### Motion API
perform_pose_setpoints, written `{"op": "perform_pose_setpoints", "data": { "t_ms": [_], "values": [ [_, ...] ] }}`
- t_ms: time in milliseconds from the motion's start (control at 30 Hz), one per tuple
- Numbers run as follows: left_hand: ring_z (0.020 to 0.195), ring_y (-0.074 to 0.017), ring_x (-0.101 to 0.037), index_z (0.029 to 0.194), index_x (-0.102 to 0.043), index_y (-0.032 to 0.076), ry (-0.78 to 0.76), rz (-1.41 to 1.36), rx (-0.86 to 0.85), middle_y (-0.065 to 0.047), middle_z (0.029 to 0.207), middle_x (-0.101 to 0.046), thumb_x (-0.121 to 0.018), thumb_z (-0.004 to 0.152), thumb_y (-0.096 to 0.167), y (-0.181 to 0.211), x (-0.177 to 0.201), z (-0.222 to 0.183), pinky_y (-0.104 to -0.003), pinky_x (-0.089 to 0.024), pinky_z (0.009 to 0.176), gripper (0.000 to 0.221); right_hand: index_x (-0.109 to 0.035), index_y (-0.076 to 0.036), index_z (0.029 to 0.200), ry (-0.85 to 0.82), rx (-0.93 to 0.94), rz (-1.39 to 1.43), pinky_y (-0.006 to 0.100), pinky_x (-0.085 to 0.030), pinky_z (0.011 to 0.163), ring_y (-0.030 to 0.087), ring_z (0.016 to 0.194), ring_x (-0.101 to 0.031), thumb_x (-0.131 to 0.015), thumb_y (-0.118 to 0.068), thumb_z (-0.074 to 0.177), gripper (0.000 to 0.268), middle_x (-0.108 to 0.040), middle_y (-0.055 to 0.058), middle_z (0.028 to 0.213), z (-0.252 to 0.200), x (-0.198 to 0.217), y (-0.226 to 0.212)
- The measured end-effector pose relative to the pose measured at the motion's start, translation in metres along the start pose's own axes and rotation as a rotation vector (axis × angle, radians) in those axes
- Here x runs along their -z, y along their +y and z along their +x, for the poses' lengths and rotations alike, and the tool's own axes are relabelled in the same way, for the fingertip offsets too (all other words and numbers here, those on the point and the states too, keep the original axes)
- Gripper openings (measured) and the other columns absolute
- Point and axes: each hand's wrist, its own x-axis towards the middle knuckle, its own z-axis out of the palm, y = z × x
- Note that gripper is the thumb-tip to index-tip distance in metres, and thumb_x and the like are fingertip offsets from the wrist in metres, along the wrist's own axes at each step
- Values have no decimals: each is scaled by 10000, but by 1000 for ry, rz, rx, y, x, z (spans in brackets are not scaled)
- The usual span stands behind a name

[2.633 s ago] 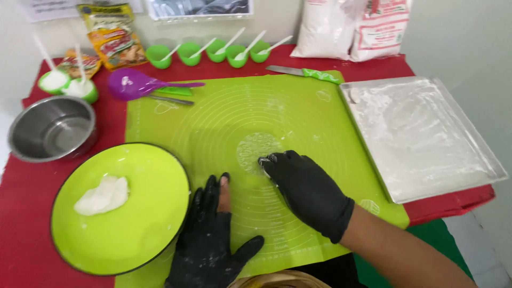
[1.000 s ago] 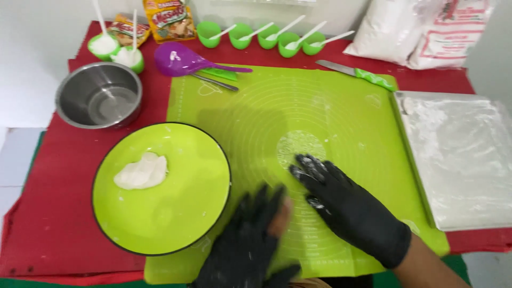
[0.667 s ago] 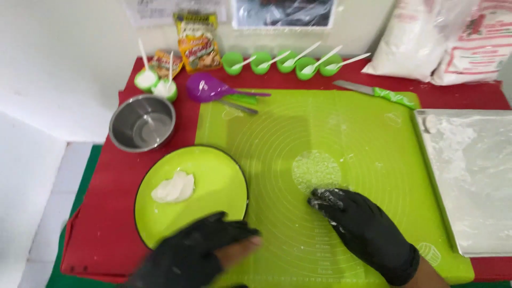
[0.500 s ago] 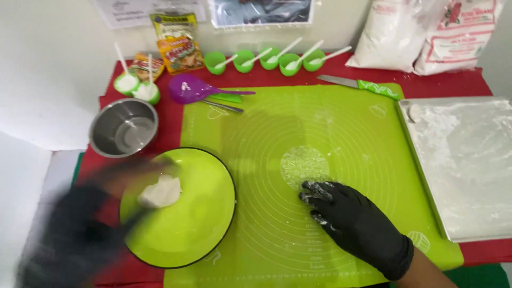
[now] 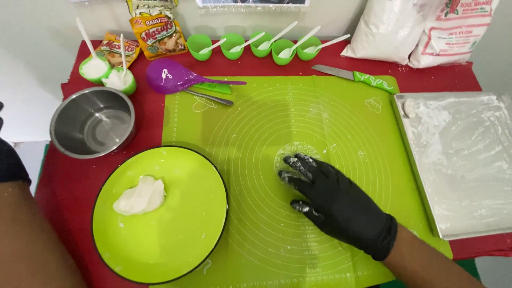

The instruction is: Shaping small pieces of white dough into cylinders and placing them on a baking tray.

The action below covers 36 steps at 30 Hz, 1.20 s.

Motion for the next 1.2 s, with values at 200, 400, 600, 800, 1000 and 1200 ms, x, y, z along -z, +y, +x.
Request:
{"op": "perform_pose_setpoints", "data": {
  "t_ms": [200,400,600,800,1000,1200],
  "values": [
    [1143,-75,-581,1499,-523,203,201,28,110,-11,1531,-584,-372,1184,356,19,-33,-23,-237,-346,934,381,-440,-148,1562,-99,-8,87,490,-276,1224,360,1543,-331,-688,-267,948,674,-380,148,1661,1,-3,8],
    [1080,-55,-565,1606,-418,231,253,36,193,25,1456,-605,-394,1215,462,15,-33,-28,-318,-380,980,455,-492,-157,1530,-85,-33,200,471,-291,1236,327,1538,-370,-699,-222,935,633,-427,109,1645,6,1,13],
    [1137,-98,-558,1560,-450,168,199,94,146,-24,1519,-576,-346,1253,425,8,-25,-27,-320,-356,1003,413,-559,-166,1482,-106,-97,296,485,-331,1203,340,1494,-424,-668,-203,919,574,-482,109,1608,11,3,19],
    [1042,-73,-638,1504,-451,206,247,40,208,-19,1415,-670,-427,1211,380,28,-36,-28,-256,-416,911,341,-527,-156,1508,-116,-58,236,470,-311,1216,330,1508,-399,-619,-227,962,558,-463,115,1617,8,3,18],
    [981,-87,-707,1390,-523,228,269,3,297,-8,1297,-738,-518,1142,307,82,-57,-45,-223,-523,936,260,-536,-163,1492,-86,-2,160,475,-355,1196,328,1468,-454,-642,-264,960,552,-520,99,1569,0,-1,30],
    [957,-1,-695,1382,-554,281,300,-22,426,96,1274,-738,-554,1052,370,88,-56,-40,-150,-502,887,342,-694,-201,1301,63,28,90,443,-476,1066,249,1231,-659,-695,-316,954,366,-702,-6,1360,-7,7,42]
  ]
}}
